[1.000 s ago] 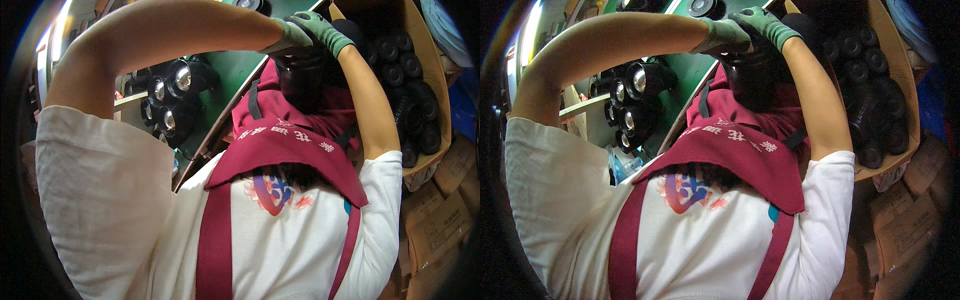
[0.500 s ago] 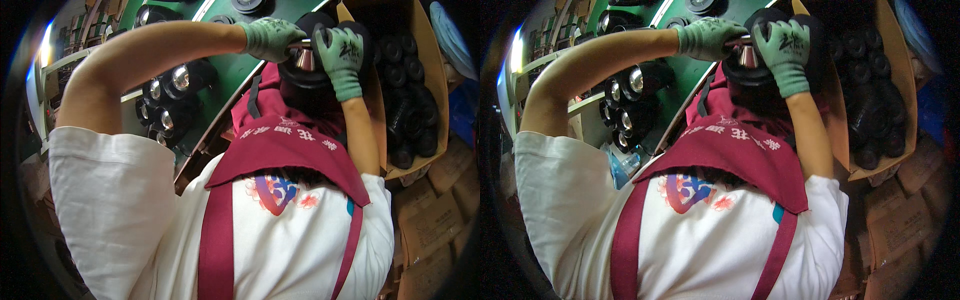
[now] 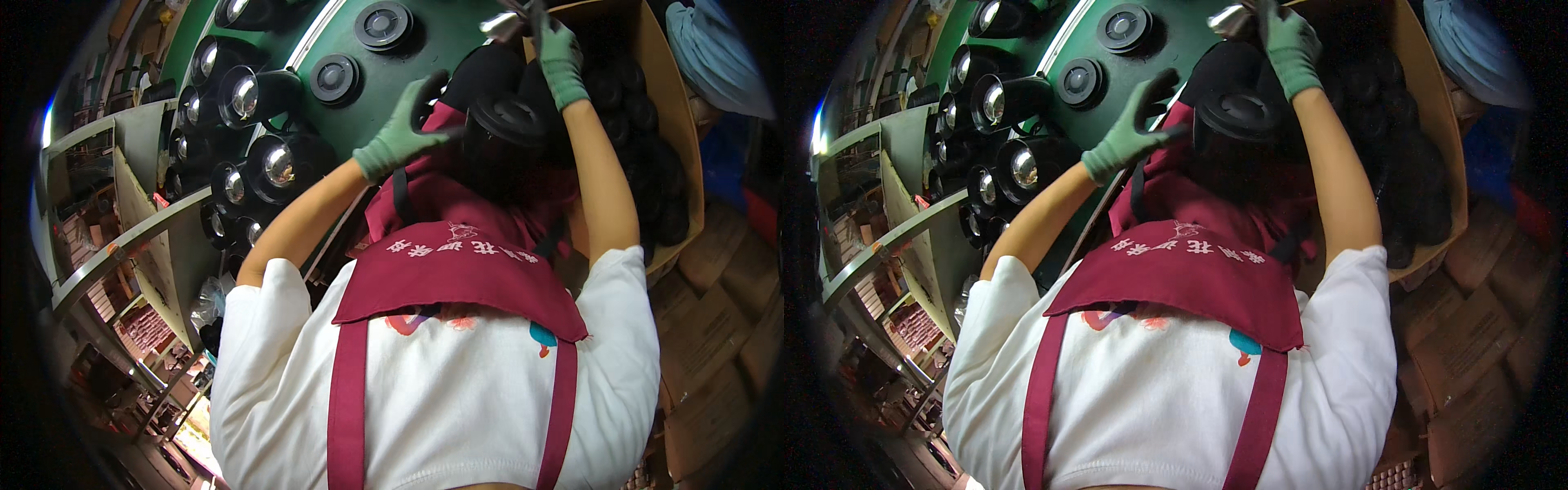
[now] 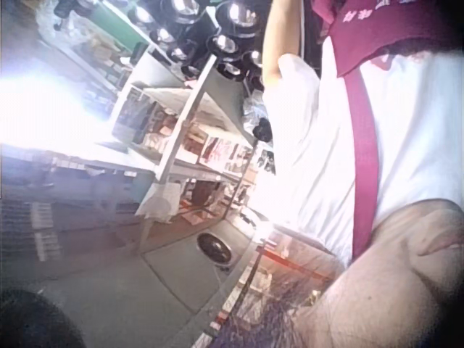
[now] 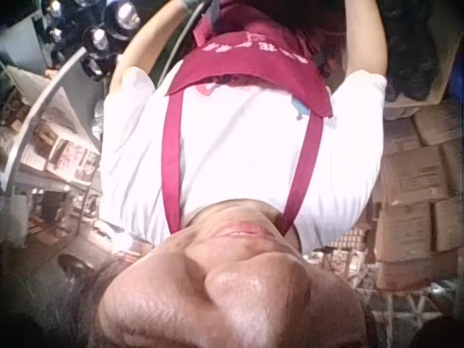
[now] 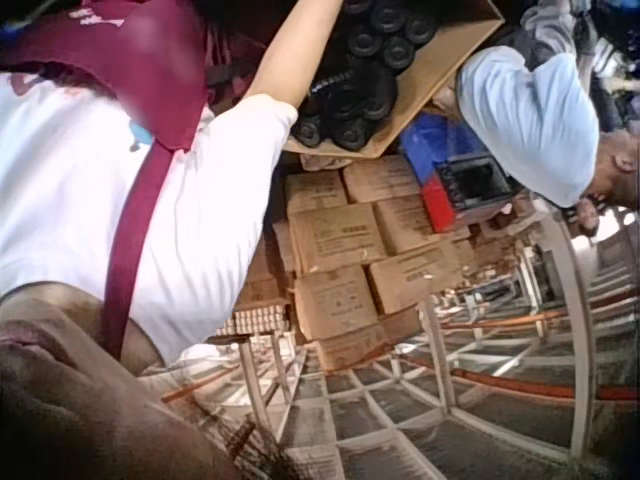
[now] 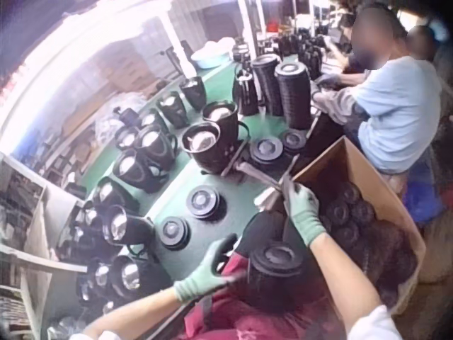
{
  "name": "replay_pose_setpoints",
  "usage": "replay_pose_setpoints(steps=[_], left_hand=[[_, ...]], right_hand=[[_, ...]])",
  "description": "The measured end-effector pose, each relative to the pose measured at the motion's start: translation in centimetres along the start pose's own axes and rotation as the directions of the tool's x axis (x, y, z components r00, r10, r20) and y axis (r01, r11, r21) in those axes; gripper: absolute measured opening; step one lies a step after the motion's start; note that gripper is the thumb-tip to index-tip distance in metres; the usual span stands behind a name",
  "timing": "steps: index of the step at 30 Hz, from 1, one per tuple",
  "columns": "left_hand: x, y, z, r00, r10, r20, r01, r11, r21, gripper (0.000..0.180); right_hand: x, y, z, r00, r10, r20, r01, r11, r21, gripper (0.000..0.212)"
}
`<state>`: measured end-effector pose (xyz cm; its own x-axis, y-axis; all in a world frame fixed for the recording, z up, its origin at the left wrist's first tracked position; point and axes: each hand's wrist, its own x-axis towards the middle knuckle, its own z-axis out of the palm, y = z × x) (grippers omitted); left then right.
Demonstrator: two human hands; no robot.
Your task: The person repeatedly picks up black kettle bodies and circular bases from a green workbench, aligns them, and presses them together. The assembled units are then placed into a cardboard box. The process is repeated for multiple items.
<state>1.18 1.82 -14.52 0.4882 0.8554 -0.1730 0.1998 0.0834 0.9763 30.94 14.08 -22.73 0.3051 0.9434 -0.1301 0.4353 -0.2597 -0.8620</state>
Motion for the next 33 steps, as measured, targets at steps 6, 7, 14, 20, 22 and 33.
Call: replay_pose_setpoints(steps=[6,7,14,20,22,33], left_hand=[[3.1,-1.2,3.5,0.906,0.38,0.187,-0.422,0.847,0.323,0.105],[3.6,-1.3,4.0,0.91,0.372,0.185,-0.411,0.868,0.278,0.103],[2.9,0.3,6.8,0.821,0.567,-0.065,-0.535,0.805,0.257,0.077],[3.7,5.6,-0.5,0.694,0.184,-0.696,-0.408,0.897,-0.17,0.048],[5.8,6.1,-4.7,0.7,-0.029,-0.714,-0.445,0.764,-0.468,0.051],[17.7,-8.3,-20.6,0.269,-0.012,-0.963,0.305,0.949,0.073,0.052]], right_hand=[[4.6,-0.6,8.4,0.967,-0.203,0.151,0.252,0.714,-0.653,0.062],[5.1,0.1,9.5,0.949,-0.279,0.146,0.308,0.721,-0.621,0.064],[2.8,-0.6,6.5,0.796,-0.549,0.255,0.594,0.63,-0.5,0.061],[-5.8,-10.4,-6.0,0.721,-0.393,0.57,0.22,0.91,0.351,0.056],[-7.4,-12.6,-5.9,0.551,-0.605,0.575,0.401,0.796,0.453,0.052],[13.0,-28.0,4.0,0.945,-0.262,0.196,0.02,0.643,0.766,0.025]])
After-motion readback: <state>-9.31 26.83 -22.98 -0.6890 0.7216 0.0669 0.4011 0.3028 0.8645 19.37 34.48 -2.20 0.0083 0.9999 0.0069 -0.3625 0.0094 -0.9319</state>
